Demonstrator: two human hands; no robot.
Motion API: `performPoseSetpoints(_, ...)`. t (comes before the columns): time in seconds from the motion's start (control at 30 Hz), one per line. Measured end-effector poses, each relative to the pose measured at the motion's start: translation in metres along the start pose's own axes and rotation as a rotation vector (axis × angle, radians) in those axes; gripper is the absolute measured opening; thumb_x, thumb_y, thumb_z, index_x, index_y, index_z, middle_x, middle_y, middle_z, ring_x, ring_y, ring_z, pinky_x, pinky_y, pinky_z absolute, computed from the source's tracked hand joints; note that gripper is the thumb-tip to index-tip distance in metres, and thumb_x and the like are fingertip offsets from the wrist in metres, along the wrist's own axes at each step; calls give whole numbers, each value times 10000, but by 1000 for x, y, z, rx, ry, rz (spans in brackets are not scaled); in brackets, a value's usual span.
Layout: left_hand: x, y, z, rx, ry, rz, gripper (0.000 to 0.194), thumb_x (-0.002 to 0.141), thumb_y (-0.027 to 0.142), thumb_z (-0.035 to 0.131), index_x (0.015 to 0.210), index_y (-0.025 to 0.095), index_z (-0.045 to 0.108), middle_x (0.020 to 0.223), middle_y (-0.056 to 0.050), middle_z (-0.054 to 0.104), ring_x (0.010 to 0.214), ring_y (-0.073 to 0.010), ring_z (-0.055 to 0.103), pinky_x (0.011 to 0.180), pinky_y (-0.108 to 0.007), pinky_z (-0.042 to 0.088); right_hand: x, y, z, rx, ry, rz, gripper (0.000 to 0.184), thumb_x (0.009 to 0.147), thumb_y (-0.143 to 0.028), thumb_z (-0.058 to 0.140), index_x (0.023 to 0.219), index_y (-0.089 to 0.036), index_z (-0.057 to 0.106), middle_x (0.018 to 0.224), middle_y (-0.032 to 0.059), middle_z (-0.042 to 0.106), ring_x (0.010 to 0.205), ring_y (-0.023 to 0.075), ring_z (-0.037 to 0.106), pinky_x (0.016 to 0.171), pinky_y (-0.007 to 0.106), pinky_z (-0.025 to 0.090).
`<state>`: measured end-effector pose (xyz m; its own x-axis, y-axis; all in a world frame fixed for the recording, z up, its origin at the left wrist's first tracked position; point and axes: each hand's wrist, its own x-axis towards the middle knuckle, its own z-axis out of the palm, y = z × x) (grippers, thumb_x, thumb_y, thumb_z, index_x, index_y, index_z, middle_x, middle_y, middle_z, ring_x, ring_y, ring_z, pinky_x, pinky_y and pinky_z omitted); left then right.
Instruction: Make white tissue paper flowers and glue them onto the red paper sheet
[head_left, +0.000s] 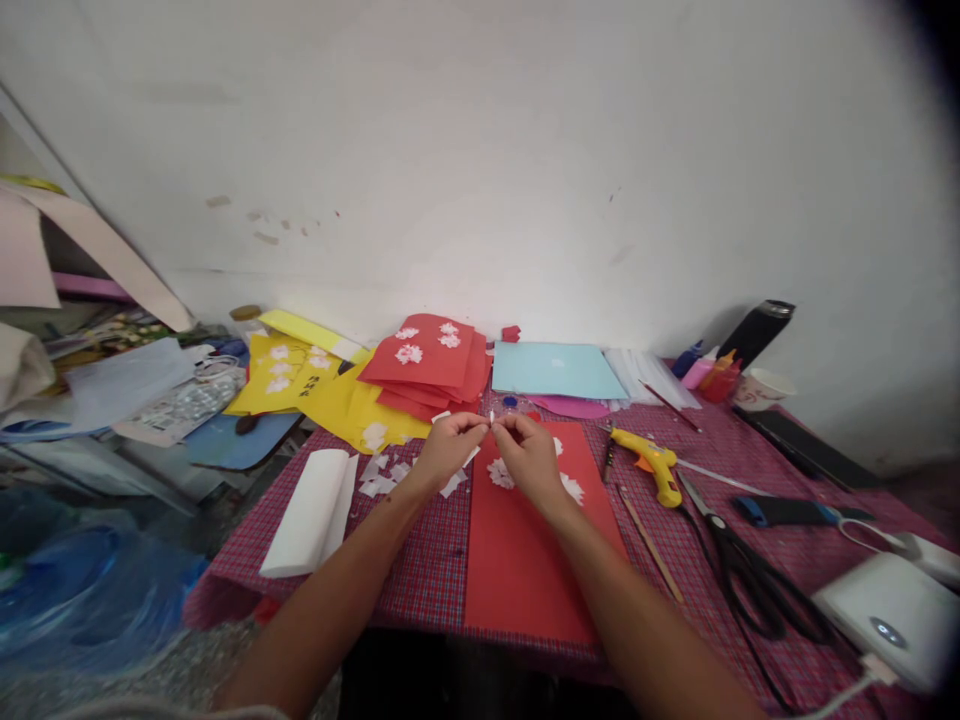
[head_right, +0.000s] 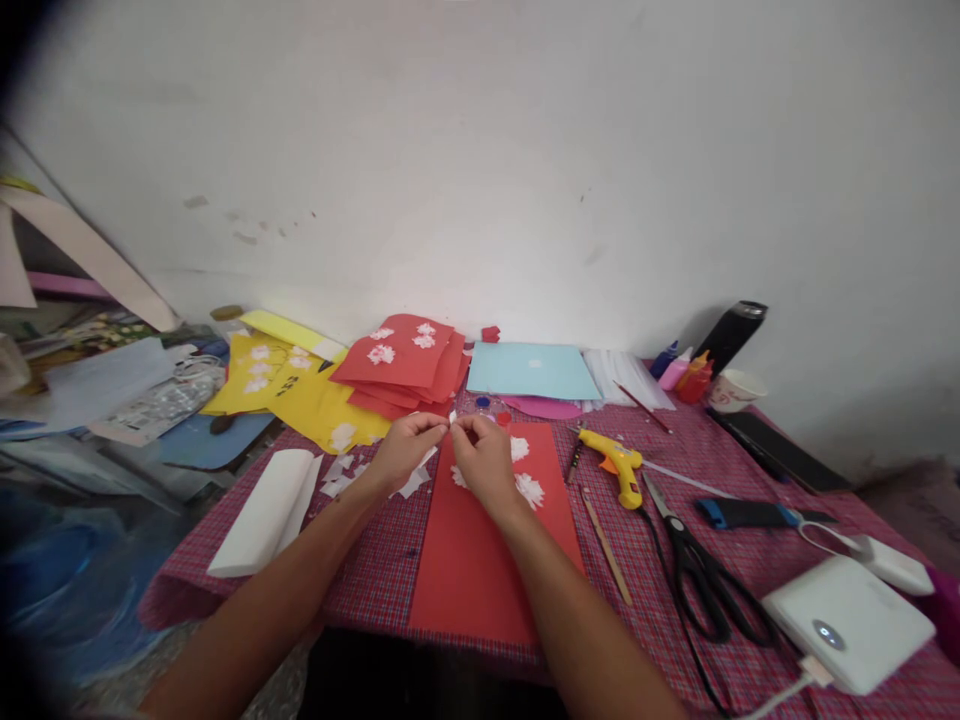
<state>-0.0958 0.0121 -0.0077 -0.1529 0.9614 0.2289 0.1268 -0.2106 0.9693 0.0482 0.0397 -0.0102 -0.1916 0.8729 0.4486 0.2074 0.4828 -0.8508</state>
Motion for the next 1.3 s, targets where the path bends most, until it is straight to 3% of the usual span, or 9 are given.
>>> performPoseSetpoints(0.4,-1,2,1,-25,-16,-32,237,791,379,632,777,153,700,666,6,569,627,-121,460,591,-230,354,1,-2,0,53,18,30,120,806,-266,594,701,-212,608,685,-4,607,651,165,525,632,274,399)
performPoseSetpoints(0.7,-1,1,0,-34,-9,-26,295,803,425,620,681,157,635,647,-1,561,614,-121,467,597,-239,367,4,-1,0,253,-53,194,171,776,-352,650,707,-195,636,628,-9,613,584,155,562,581,271,428)
performPoseSetpoints(0.9,-2,2,-1,-12,-2,-23,288,811,416,611,688,158,637,661,1,569,622,-120,470,602,-238,369,5,-1,0,353,-79,274,193,762,-364,672,706,-184,633,581,-19,597,530,129,520,528,252,390)
performPoseSetpoints(1.3,-2,1,0,-100,-39,-39,234,788,377,656,708,157,657,634,18,552,578,-100,440,564,-230,342,5,2,-1,350,-69,229,189,765,-362,672,701,-192,618,591,-20,588,546,135,537,535,251,406)
